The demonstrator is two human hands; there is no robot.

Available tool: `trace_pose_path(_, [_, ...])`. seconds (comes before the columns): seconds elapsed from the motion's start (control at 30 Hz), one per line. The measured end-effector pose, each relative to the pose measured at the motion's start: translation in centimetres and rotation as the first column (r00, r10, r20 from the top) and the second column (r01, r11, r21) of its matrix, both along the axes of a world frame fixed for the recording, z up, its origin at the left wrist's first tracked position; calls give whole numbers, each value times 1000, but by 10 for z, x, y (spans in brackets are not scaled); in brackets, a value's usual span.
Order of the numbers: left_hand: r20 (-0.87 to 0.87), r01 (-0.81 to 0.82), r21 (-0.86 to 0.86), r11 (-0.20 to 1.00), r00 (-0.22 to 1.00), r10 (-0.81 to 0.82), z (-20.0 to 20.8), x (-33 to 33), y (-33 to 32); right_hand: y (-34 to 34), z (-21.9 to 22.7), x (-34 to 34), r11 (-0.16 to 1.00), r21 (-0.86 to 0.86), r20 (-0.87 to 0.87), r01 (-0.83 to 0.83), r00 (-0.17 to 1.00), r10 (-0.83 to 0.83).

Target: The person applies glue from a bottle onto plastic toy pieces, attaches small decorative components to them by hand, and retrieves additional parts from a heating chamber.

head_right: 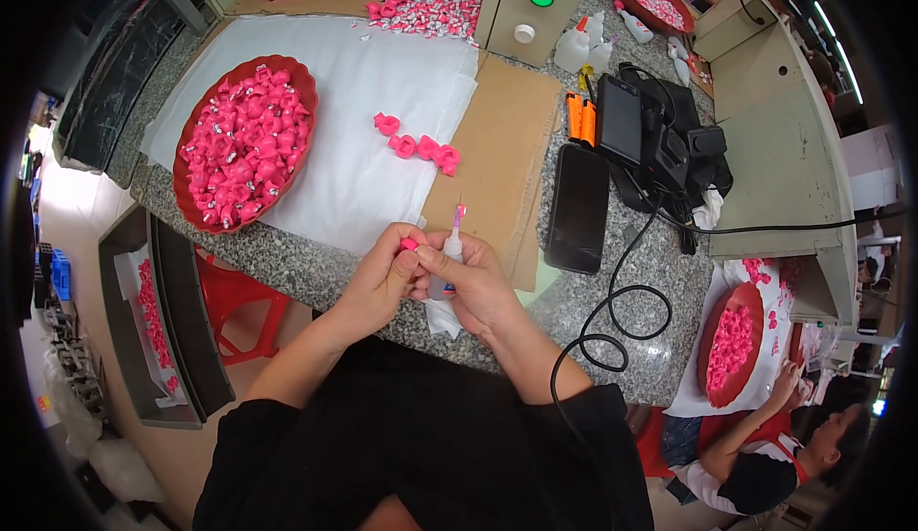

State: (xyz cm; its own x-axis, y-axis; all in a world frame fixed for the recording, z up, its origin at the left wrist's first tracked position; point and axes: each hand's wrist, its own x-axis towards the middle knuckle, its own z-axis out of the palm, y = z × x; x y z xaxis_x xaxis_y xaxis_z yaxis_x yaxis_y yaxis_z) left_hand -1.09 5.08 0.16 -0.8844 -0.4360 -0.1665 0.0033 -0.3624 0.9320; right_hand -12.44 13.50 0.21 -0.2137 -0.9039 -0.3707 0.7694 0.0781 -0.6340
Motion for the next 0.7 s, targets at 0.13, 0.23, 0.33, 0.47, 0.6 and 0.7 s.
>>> trace_pose_path(0.13, [-22, 1, 19, 1000, 1000, -1, -7, -2, 0, 0, 0, 0, 1000, 15, 5, 0, 1000, 0])
trace_pose_path(0.23, [-32, 48, 120, 992, 998, -45, -3, -3, -8, -1, 2, -1, 999, 30, 13, 13, 1000, -13])
trace_pose_path(0.33, [7, 91, 155, 984, 996, -93, -3, 1, -10, -2, 1, 1, 996, 74, 62, 44, 997, -49])
trace_pose_path(0.47, [-44, 145, 258, 955, 989, -139, -7, 7, -12, -1, 0, 0, 990, 144, -10, -3, 1000, 5])
trace_pose_path(0.6, [-46, 98, 490, 866, 995, -86, -5, 16, -20, -1, 8, -7, 991, 130, 25, -26, 999, 23])
trace_pose_path(0.7, [-129, 150, 542, 827, 987, -95, 0, 23, -29, 1, 12, -9, 988, 152, 17, -6, 1000, 4])
